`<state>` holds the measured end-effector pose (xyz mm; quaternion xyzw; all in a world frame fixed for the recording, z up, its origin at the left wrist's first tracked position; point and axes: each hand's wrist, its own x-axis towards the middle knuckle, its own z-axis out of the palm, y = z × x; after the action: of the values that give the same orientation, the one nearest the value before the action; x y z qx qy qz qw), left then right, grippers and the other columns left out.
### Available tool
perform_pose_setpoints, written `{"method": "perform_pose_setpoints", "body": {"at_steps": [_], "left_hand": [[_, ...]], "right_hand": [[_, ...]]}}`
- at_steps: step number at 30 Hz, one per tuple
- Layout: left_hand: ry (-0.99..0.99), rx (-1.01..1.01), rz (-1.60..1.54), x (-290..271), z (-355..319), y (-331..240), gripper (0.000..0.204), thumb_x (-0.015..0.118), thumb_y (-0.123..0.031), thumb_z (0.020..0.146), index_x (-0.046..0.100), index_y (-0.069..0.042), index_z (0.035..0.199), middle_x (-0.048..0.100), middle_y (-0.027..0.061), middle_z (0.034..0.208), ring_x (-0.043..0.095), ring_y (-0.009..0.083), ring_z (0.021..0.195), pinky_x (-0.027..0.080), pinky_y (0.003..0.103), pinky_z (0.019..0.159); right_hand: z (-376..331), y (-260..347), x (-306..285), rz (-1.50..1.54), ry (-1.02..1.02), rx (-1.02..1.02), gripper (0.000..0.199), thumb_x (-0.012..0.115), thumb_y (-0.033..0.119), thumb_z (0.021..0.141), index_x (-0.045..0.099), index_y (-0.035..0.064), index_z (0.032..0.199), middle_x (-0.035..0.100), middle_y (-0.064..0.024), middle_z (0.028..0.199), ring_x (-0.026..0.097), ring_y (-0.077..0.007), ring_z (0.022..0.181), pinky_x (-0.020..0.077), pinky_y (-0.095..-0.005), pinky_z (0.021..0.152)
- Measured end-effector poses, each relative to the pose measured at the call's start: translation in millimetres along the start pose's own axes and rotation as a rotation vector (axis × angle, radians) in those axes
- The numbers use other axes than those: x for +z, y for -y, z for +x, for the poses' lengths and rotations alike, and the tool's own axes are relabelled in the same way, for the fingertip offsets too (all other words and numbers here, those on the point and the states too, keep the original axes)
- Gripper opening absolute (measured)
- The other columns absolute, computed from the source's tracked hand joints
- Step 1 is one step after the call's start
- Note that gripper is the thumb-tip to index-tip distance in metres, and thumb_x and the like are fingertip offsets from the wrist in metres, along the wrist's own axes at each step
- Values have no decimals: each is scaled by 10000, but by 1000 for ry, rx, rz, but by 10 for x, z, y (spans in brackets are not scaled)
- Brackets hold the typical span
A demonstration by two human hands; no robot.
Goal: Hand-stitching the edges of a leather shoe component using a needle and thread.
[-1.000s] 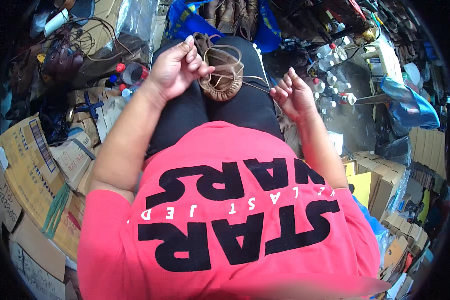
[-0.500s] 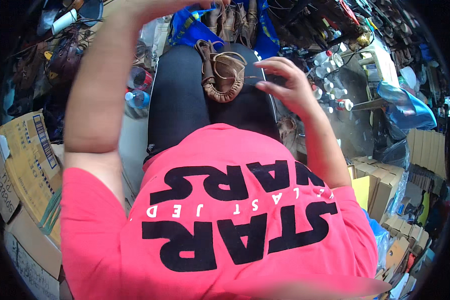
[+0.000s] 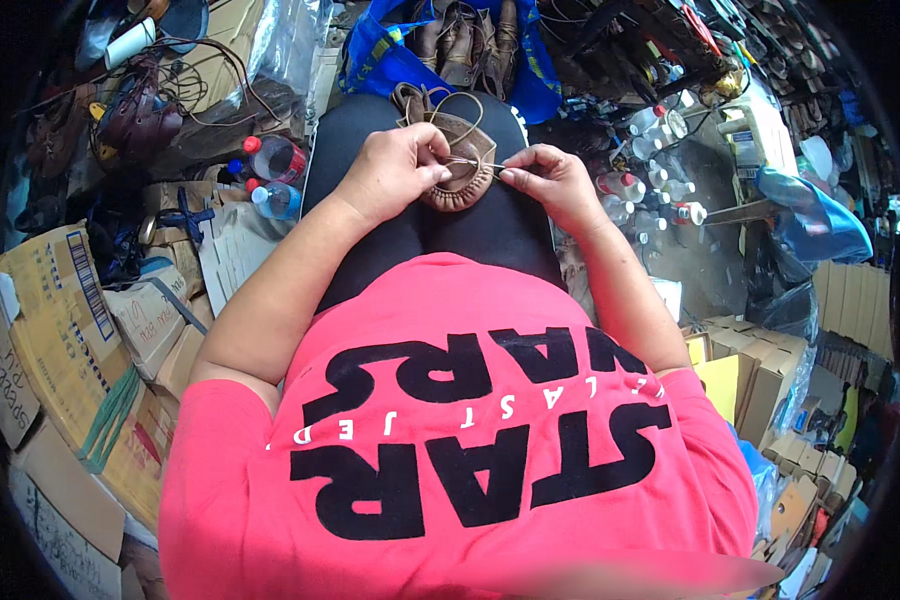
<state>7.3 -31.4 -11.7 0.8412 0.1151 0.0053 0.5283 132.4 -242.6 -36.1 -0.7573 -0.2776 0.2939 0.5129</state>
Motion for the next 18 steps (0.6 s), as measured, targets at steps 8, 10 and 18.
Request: {"method": "perform_pose_setpoints", "body": {"at_steps": [8,10,18], "left_hand": [[-69,132,-66,37,49,32,193,717,-68,746,669,-31,929,668,80,824,653,156,760,525,297,706],[-28,82,-79,30,77,49,168,712,-75,752,680,-31,911,670,78,822,653,155,759,524,294,717],[77,101,132,-54,154,-103,127,693,-111,771,689,-55,885,660,74,809,613,199,830,488,315,755]], "right_hand": [[22,15,3,121,47,78,152,762,130,786,703,29,884,637,5,829,549,-68,755,451,-219,701],[27,48,18,46,28,34,151,767,130,778,700,28,867,625,3,805,547,-67,748,450,-214,684],[73,377,-34,-401,36,-253,136,759,104,737,689,50,840,606,-50,748,602,-153,714,460,-279,642]]}}
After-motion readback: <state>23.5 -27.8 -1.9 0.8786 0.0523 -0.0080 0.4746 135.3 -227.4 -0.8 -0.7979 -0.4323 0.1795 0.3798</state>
